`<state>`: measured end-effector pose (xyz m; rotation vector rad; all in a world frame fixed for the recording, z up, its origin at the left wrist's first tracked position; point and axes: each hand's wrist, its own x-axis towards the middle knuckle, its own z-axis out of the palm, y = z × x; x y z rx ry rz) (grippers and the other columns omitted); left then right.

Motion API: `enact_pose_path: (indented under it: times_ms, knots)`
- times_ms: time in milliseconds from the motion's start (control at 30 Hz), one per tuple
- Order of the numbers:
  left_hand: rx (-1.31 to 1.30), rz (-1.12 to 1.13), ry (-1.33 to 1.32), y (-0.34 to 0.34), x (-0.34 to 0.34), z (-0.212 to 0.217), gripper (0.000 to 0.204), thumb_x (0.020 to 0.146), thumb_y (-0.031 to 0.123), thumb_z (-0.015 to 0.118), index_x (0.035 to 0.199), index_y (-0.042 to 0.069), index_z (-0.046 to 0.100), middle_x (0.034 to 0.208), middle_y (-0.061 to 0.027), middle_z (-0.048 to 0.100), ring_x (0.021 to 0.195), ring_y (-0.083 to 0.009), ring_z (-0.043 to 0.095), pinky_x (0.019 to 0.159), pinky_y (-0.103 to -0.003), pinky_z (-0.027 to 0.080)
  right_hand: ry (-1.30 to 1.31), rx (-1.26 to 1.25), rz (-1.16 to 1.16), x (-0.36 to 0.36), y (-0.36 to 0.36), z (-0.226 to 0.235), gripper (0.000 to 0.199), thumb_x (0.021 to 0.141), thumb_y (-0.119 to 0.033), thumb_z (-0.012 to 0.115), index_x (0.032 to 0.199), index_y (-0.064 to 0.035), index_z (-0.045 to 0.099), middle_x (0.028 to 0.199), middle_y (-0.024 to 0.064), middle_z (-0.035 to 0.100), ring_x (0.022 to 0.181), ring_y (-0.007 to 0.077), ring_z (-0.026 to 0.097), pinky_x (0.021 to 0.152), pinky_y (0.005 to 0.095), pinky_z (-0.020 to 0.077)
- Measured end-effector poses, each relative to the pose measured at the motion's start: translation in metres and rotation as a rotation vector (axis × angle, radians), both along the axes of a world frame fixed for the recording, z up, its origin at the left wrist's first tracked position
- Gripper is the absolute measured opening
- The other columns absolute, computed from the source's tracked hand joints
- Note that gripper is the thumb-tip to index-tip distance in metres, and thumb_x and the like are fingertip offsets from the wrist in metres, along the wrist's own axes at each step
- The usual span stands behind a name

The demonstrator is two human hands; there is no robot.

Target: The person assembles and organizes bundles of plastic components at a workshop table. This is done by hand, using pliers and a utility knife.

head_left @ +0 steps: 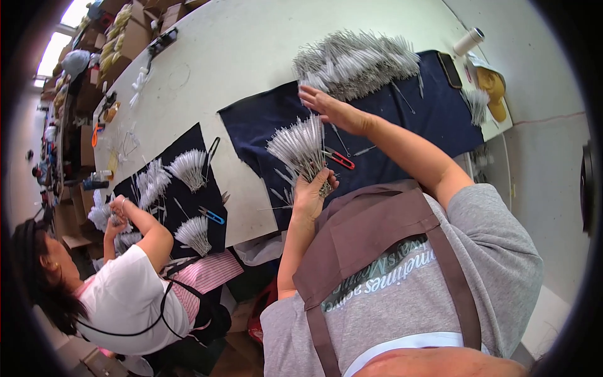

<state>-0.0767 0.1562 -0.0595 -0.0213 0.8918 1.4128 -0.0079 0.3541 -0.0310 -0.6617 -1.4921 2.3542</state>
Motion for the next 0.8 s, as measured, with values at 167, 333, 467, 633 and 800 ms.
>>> enact_pose_path:
  times_ms: [167,333,467,633,800]
  knots:
    - [-0.012,-0.137,0.035,0.005,0.026,-0.004,0.027,0.082,0.009,0.06,0.106,0.004,0.048,0.08,-0.0072,0.058,0.07,-0.0183,0.058,0.067,-0.034,0.052,-0.028,0.593,0.295,0.017,0.002,0.06,0.054,0.088,-0.047,0.041,0.131,-0.0137,0.04,0.141,0.0098,0.027,0.132,0.0223,0.018,0.107,0.0379,0.0138]
    - [-0.011,-0.516,0.349,0.006,0.046,-0.001,0.045,0.08,0.014,0.062,0.114,-0.005,0.04,0.09,-0.0114,0.059,0.081,-0.0162,0.058,0.072,-0.026,0.046,-0.059,0.504,0.493,0.062,0.003,0.025,0.051,0.087,-0.048,0.045,0.125,-0.0148,0.047,0.136,0.0072,0.036,0.128,0.0219,0.028,0.105,0.033,0.0221]
    - [-0.048,-0.623,0.405,0.017,0.08,0.012,0.04,0.08,0.019,0.062,0.108,-0.005,0.047,0.086,-0.0077,0.061,0.08,-0.0147,0.059,0.073,-0.025,0.045,-0.162,0.387,0.502,0.116,0.004,0.006,0.051,0.087,-0.045,0.046,0.128,-0.0144,0.045,0.135,0.007,0.038,0.126,0.0215,0.032,0.104,0.0326,0.0241]
    - [-0.138,-0.851,0.454,0.049,0.114,-0.002,0.039,0.082,0.017,0.061,0.112,-0.001,0.044,0.089,-0.0079,0.058,0.076,-0.0138,0.056,0.07,-0.025,0.046,-0.098,0.235,0.266,0.181,0.032,-0.001,0.056,0.091,-0.04,0.042,0.134,-0.0067,0.032,0.133,0.0076,0.041,0.121,0.0199,0.038,0.101,0.0302,0.0274]
    - [-0.084,-0.406,0.319,0.135,0.189,-0.005,0.023,0.079,0.004,0.059,0.099,0.0,0.047,0.082,-0.0063,0.055,0.07,-0.0105,0.054,0.066,-0.021,0.044,-0.318,0.029,-0.374,0.266,0.067,-0.039,0.082,0.077,-0.048,0.061,0.13,0.0045,0.026,0.123,0.017,0.046,0.12,0.0197,0.038,0.097,0.0301,0.0325]
